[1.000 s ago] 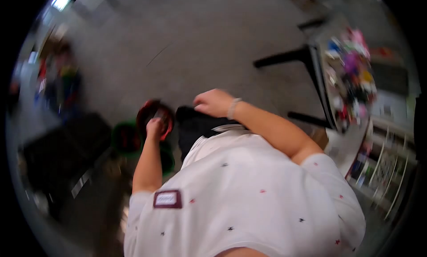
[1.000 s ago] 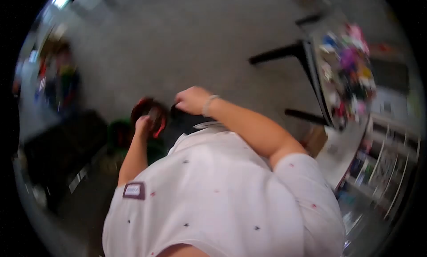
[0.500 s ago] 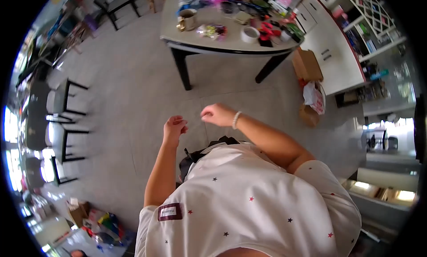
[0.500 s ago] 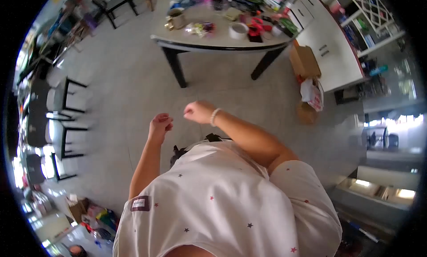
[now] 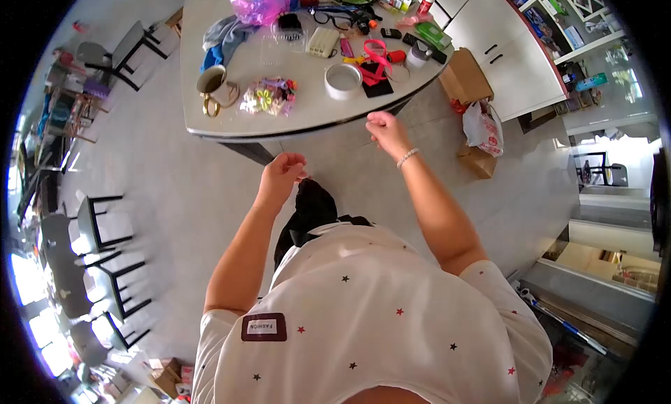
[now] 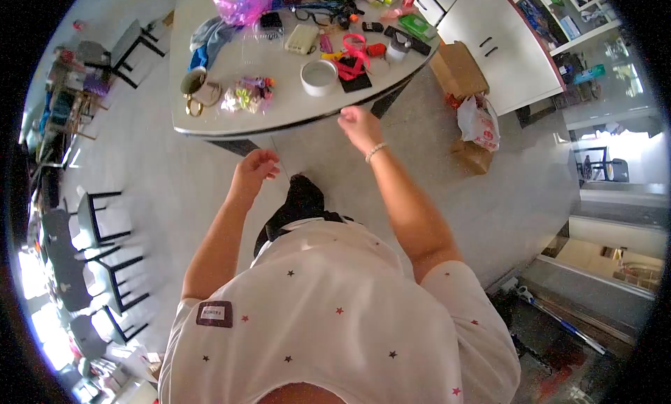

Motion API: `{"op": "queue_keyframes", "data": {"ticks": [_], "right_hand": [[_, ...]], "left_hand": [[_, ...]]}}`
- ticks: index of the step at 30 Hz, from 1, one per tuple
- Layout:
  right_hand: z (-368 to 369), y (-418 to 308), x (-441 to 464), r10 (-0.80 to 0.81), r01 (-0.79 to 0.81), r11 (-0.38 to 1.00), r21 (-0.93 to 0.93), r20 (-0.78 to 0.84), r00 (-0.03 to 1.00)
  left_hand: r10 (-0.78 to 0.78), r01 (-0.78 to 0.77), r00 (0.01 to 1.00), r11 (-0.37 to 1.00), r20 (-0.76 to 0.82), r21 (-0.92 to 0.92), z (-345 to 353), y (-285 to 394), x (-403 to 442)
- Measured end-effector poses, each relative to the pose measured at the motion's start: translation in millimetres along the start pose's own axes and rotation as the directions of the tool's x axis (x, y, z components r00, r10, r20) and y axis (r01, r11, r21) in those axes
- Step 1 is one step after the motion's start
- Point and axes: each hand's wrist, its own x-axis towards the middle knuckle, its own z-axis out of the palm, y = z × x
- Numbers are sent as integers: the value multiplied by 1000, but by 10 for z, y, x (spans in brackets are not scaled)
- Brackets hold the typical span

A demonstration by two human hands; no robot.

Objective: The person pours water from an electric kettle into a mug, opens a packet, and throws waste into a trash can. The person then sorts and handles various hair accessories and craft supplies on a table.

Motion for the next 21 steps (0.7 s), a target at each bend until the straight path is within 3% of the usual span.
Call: {"op": "queue_keyframes", "data": {"ticks": [1, 3, 4, 8, 11, 12, 15, 19, 21], "right_hand": [[3, 38, 235, -72, 66, 994, -88, -74, 995], [-32, -107, 720, -408, 224, 842, -491, -307, 860], [-83, -239, 876, -263, 101, 862, -497, -268, 927], [-150, -540, 1344, -388, 172, 741, -649, -205, 899], [-93, -519, 1645, -266, 44, 685, -728, -194, 944], [-74, -469, 1722, -135, -38, 615, -788, -153, 979], [-34, -224, 1879, -206, 102, 609, -787, -34, 978], [-169, -69, 2068, -365, 328, 740, -588, 59, 929], [-410, -387, 2154, -455, 385, 752, -534, 2, 891]], "left_hand": [[21, -22, 1000, 999, 23, 49, -68, 48, 167], [44, -52, 995, 995, 93, 88, -187, 231, 625], [69, -80, 991, 993, 118, 91, -199, 385, 769], [145, -190, 968, 957, 205, 221, -197, 680, 1233], [124, -185, 973, 925, 196, 331, -133, 863, 1459], [117, -170, 978, 927, 172, 333, -102, 843, 1542], [152, -201, 978, 876, 144, 438, 4, 1041, 1689], [218, -245, 969, 843, 113, 478, 130, 1062, 1865], [202, -204, 978, 840, 60, 502, 210, 1110, 1963]]}}
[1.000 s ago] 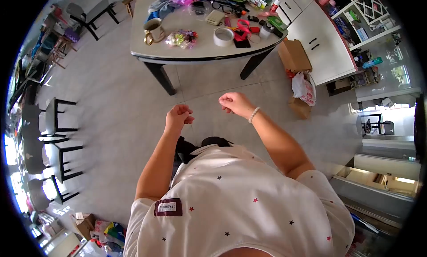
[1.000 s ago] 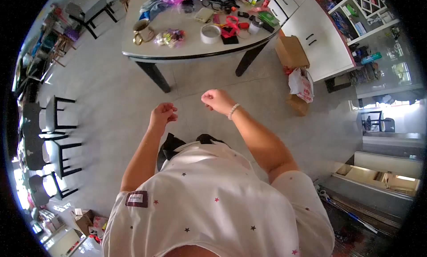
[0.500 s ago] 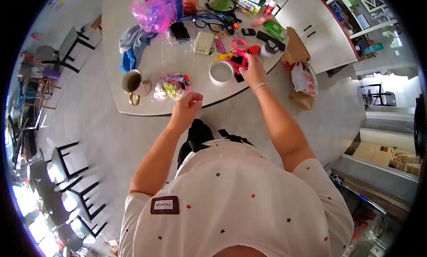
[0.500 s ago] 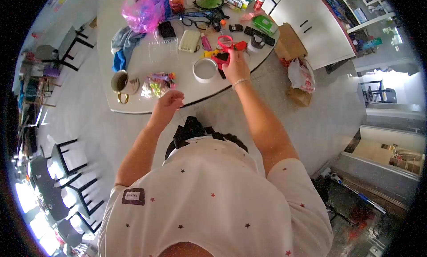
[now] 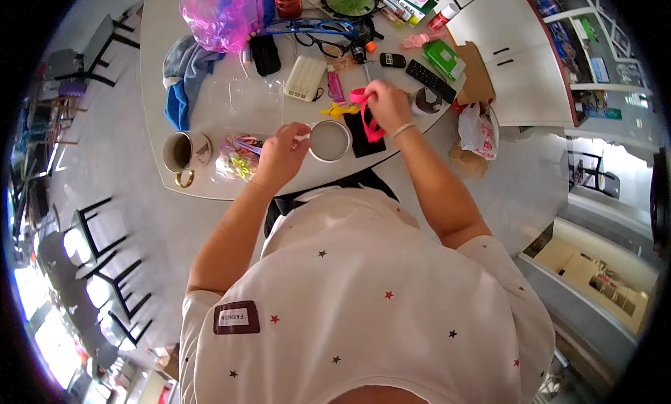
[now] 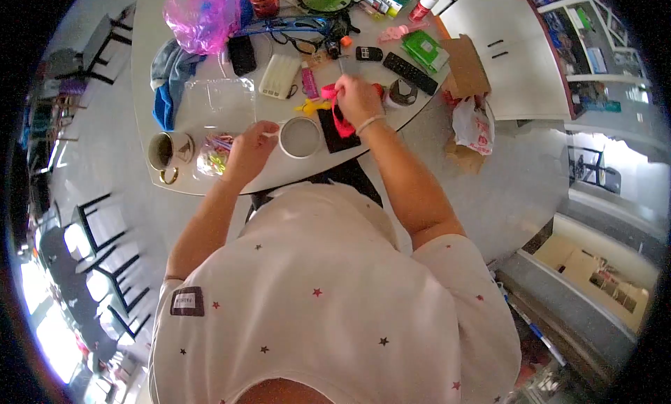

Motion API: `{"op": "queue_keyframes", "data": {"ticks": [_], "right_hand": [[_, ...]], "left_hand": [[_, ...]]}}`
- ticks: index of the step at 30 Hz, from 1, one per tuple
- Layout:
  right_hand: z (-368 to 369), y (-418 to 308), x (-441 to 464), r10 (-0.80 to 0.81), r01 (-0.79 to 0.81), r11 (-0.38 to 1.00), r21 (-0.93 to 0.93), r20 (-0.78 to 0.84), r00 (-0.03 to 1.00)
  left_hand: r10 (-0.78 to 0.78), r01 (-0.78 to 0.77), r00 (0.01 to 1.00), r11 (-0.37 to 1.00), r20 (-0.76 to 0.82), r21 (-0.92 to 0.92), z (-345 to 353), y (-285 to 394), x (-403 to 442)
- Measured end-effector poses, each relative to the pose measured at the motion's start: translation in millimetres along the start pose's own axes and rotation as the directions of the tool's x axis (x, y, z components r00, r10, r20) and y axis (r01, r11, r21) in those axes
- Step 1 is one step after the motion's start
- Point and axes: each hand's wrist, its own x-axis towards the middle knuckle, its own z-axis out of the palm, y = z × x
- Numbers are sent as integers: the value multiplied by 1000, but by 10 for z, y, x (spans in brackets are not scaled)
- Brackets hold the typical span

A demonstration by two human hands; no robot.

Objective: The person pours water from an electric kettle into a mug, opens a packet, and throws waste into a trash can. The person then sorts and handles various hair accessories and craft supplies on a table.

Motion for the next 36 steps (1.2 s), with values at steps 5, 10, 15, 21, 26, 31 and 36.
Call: {"op": "queue_keyframes", "data": {"ticks": [5, 10, 15, 21, 26, 31, 36], "right_hand": [[-858, 219, 695, 1, 42, 985, 170, -248, 969], [-936, 781, 1236, 30, -5, 993, 122, -205, 978], [-782, 575, 982, -124, 151, 945, -289, 110, 986], [-475, 277, 628, -38, 66, 995, -71, 340, 940], [-374, 129, 642, -67, 63, 998, 27, 203, 977], [132, -96, 542, -78, 118, 990, -80, 387, 919], [491, -211, 580, 136, -77, 986, -151, 438, 888]], "left_hand": [[19, -20, 992, 1000, -122, -5, 198, 271, 357], [46, -35, 995, 991, -86, 128, 551, 389, 820], [105, -95, 994, 873, 7, 479, 1020, 344, 1184], [199, -266, 964, 686, 176, 677, 1160, 432, 1320], [-40, 81, 995, 851, -90, 518, 865, 410, 1181], [-62, 177, 942, 927, -331, 331, 446, 89, 865], [-46, 136, 928, 966, -370, 222, 370, -83, 692]]}}
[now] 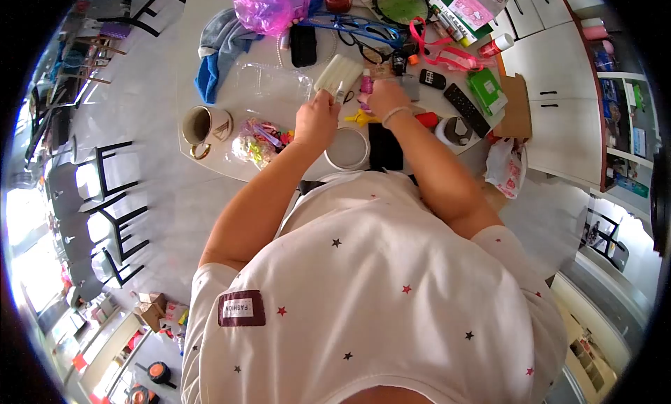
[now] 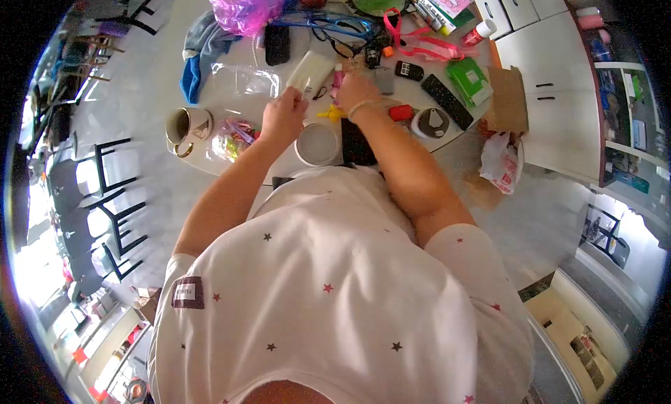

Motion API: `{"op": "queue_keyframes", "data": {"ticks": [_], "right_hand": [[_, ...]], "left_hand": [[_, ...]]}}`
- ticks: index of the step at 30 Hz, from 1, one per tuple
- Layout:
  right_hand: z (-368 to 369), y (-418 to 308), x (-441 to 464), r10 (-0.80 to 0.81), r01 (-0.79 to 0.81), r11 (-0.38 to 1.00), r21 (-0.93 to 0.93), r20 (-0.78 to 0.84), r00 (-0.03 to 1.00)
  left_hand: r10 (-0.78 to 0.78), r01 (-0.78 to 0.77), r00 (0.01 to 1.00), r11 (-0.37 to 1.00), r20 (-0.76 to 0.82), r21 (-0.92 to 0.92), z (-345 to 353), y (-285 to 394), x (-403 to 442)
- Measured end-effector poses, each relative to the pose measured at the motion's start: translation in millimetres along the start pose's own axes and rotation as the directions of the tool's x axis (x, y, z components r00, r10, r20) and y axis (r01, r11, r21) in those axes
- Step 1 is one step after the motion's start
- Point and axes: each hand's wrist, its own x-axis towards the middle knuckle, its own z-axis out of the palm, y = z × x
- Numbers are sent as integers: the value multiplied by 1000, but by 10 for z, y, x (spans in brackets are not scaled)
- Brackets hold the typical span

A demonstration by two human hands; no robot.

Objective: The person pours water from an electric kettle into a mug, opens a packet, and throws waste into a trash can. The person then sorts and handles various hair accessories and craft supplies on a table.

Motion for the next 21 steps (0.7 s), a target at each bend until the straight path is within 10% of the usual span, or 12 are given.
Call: {"op": "queue_keyframes", "data": {"ticks": [7, 11, 16, 19, 21], "right_hand": [[-337, 162, -206, -17, -38, 915, 401, 134, 991], [-410, 156, -394, -77, -165, 507, 846, 236, 969], [-572, 298, -477, 41, -19, 754, 656, -18, 999], [-644, 466, -463, 45, -28, 991, 128, -134, 990], [-577, 462, -517, -19, 12, 1000, -24, -312, 950]], "left_hand": [[-161, 234, 965, 886, 207, -400, -30, 199, 63], [-52, 327, 909, 705, 414, -629, 60, 438, 201], [78, 413, 785, 673, 615, -613, 51, 577, 318], [193, -118, 858, 976, 477, -183, 170, 333, 435], [243, -348, 841, 927, 484, 139, 240, 275, 410]]}}
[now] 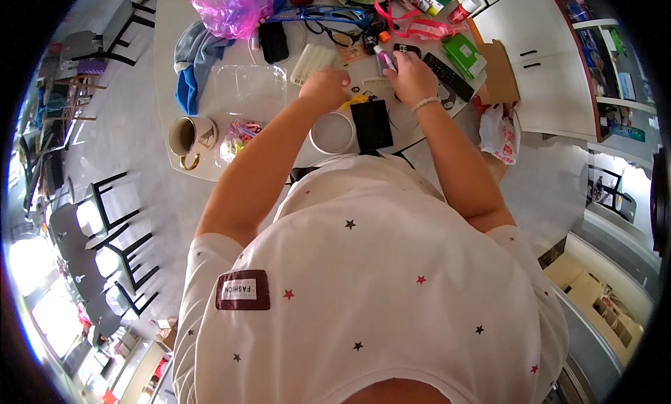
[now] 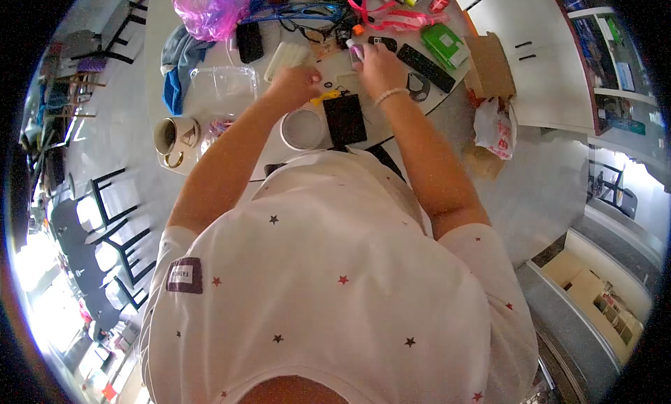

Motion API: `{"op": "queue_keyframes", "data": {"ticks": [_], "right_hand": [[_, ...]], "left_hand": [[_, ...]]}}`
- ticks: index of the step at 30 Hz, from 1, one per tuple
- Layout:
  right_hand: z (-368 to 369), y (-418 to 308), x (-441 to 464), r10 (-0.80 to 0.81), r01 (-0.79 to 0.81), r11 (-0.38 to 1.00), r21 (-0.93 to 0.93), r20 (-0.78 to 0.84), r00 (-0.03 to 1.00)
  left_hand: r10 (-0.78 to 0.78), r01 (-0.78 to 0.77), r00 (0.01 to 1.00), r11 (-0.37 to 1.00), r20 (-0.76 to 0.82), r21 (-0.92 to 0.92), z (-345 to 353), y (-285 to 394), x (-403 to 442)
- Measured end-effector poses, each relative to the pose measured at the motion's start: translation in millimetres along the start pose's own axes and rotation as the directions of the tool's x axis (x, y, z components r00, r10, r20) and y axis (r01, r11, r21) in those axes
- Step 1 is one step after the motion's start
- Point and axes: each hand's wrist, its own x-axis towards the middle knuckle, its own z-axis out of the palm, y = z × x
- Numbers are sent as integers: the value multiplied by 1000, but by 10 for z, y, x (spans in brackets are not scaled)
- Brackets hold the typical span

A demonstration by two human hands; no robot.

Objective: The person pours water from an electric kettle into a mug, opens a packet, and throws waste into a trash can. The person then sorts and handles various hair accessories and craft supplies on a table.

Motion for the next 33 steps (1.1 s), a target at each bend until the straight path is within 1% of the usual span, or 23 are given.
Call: {"op": "queue_keyframes", "data": {"ticks": [1, 2, 3, 5, 6, 9, 10, 11, 12, 14, 17, 18, 20, 22, 25, 28, 29, 31, 32, 33], "right_hand": [[23, -14, -29, -43, 37, 997, -72, -86, 995], [32, -51, -50, -43, 42, 999, -33, -55, 998], [93, -47, -57, -118, 117, 993, 31, 17, 993], [284, -35, -126, -274, 248, 953, 175, 147, 950], [368, -57, -164, -343, 310, 930, 197, 164, 925], [422, -69, -173, -274, 260, 962, 88, 270, 923], [419, -29, -160, -288, 257, 950, 176, 180, 941], [382, -10, -136, -275, 242, 951, 193, 168, 947], [299, -9, -93, -263, 228, 951, 210, 156, 952], [149, -19, -18, -246, 209, 946, 246, 128, 961], [77, 33, 77, -184, 179, 976, 128, 28, 983], [62, 115, 119, -224, 215, 953, 215, 15, 975], [35, 222, 173, -148, 151, 980, 129, -30, 988], [36, 289, 192, -70, 74, 996, 46, -83, 994], [-2, 242, 113, -116, 111, 993, -36, -162, 980], [12, 69, 39, -155, 145, 985, -94, -115, 981], [52, 36, 29, -174, 174, 984, -39, -11, 985], [181, -17, -12, -223, 211, 974, 81, 192, 956], [238, -67, -40, -273, 264, 962, 73, 171, 947], [294, -129, -82, -323, 317, 946, 64, 149, 935]], "left_hand": [[-6, -1, 999, 992, 50, 126, 64, -2, -6], [-19, -6, 995, 968, 98, 250, 99, 12, -10], [-15, -13, 994, 965, 106, 261, 127, 26, 9], [-7, -29, 992, 959, 125, 282, 178, 36, 58], [21, -41, 995, 979, 98, 201, 219, -11, 81], [104, -103, 994, 994, 18, -37, 180, -92, 82], [131, -130, 991, 985, 2, -112, 125, -129, 59], [154, -154, 988, 970, -16, -187, 41, -128, 20], [72, -71, 997, 952, -9, -298, -11, -136, -2], [-86, 89, 996, 859, 29, -504, -116, -138, -15], [-205, 140, 977, 806, -50, -575, -289, 13, -123], [-216, 137, 975, 771, -53, -622, -256, -25, -122], [-237, 128, 970, 696, -57, -706, -203, -109, -119], [-257, 160, 966, 677, -27, -718, -177, -115, -148], [-277, 187, 961, 626, 8, -757, -82, -141, -136], [-277, 185, 960, 545, 33, -817, -21, -155, -114], [-274, 183, 961, 514, 42, -838, -10, -153, -117], [-285, 172, 958, 445, 43, -879, 3, -160, -138], [-290, 165, 956, 410, 43, -897, 4, -171, -144], [-319, 157, 948, 445, 8, -882, 9, -187, -146]]}}
